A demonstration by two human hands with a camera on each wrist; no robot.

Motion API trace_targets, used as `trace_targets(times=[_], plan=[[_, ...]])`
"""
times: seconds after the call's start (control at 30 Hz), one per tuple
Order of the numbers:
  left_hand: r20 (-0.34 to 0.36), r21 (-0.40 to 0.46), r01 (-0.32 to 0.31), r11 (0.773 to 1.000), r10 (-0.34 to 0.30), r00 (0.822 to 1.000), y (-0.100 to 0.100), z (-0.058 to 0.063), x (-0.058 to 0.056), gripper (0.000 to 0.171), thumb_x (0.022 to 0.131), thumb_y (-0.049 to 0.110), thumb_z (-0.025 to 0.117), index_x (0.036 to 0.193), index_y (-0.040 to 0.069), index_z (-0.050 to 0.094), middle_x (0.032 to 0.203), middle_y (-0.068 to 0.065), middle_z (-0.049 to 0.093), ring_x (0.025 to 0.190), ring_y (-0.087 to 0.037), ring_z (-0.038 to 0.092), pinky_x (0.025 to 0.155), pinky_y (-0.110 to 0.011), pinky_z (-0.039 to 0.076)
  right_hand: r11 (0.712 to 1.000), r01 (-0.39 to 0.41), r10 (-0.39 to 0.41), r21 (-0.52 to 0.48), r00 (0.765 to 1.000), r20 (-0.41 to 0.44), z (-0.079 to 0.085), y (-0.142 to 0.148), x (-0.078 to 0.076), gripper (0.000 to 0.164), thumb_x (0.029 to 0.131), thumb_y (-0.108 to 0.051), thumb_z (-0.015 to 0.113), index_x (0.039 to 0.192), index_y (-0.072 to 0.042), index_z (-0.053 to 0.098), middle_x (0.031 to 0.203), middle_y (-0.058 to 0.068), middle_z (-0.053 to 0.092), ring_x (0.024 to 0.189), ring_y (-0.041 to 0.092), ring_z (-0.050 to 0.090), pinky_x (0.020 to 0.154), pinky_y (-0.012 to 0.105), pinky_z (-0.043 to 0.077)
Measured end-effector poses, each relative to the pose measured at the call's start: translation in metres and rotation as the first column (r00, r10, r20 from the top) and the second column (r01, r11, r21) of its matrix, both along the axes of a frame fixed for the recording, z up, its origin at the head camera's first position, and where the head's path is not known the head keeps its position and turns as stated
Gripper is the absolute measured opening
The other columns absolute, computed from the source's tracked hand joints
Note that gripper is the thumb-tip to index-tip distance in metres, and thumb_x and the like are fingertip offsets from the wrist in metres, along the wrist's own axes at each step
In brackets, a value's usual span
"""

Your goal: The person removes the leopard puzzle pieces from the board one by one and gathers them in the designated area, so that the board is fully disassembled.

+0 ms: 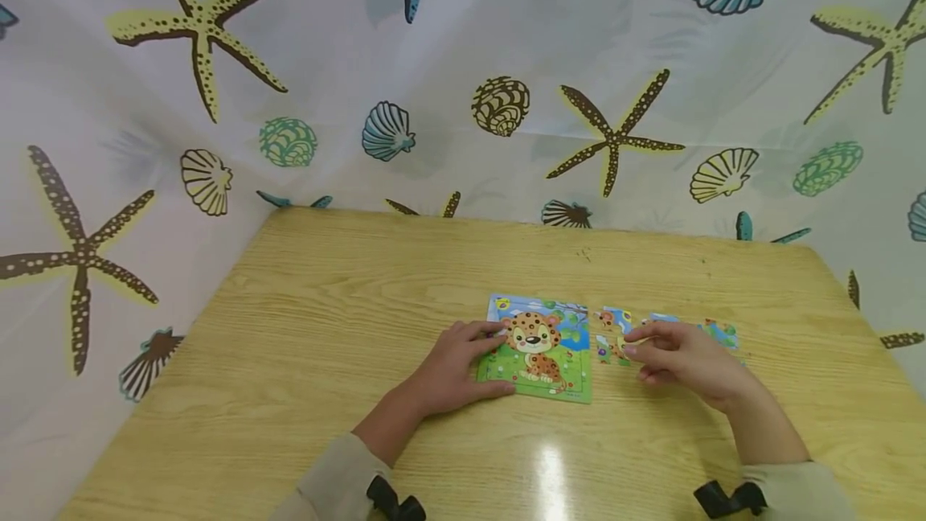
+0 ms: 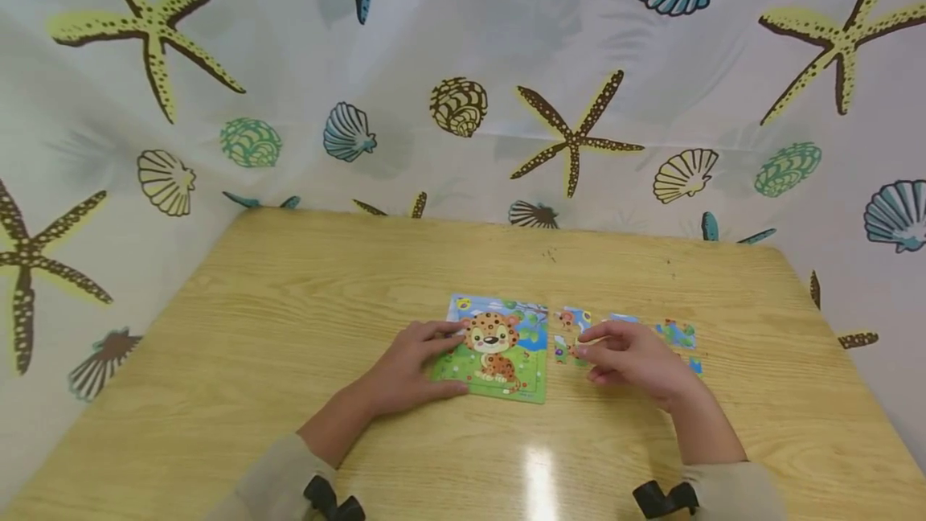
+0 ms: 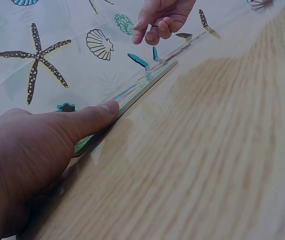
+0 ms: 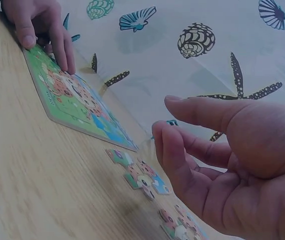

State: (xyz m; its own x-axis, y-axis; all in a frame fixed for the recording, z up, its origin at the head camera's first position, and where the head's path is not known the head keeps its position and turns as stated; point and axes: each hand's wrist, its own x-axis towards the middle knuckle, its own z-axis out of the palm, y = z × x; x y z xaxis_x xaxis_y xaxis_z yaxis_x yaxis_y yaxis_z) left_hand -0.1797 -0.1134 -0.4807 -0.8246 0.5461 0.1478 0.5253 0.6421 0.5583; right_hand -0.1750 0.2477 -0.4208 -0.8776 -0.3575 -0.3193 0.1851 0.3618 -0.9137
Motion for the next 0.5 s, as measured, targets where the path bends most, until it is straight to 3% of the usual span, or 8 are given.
trace_targets(times=[0.3,0.5], plan=[[0.006,0.007,-0.004,1.0,0.004,1.0,0.0,0.0,-0.001,0.077,0.085,0.053,0.075,0.146,0.011,0.052,0.154,-0.001,0.045,0.138,-0.029,0.042,0.111,-0.055,0.033,0.997,-0.059,0.059,-0.041,0.998,0.013,0.004,-0.029,-0.008,0.051,0.097,-0.025,0.067,0.132,0.009,0.051,0.1,0.006,0.071,0.078,0.016,0.068,0.076,0.032,0.059],[0.017,0.034,-0.004,0.999,0.003,1.0,-0.001,0.001,0.0,0.074,0.085,0.052,0.076,0.143,0.01,0.056,0.153,-0.002,0.046,0.137,-0.03,0.042,0.111,-0.056,0.032,0.995,-0.085,0.086,-0.046,0.996,-0.001,-0.002,-0.049,-0.014,0.048,0.096,-0.024,0.068,0.129,0.008,0.054,0.1,0.009,0.07,0.075,0.014,0.066,0.074,0.032,0.059]])
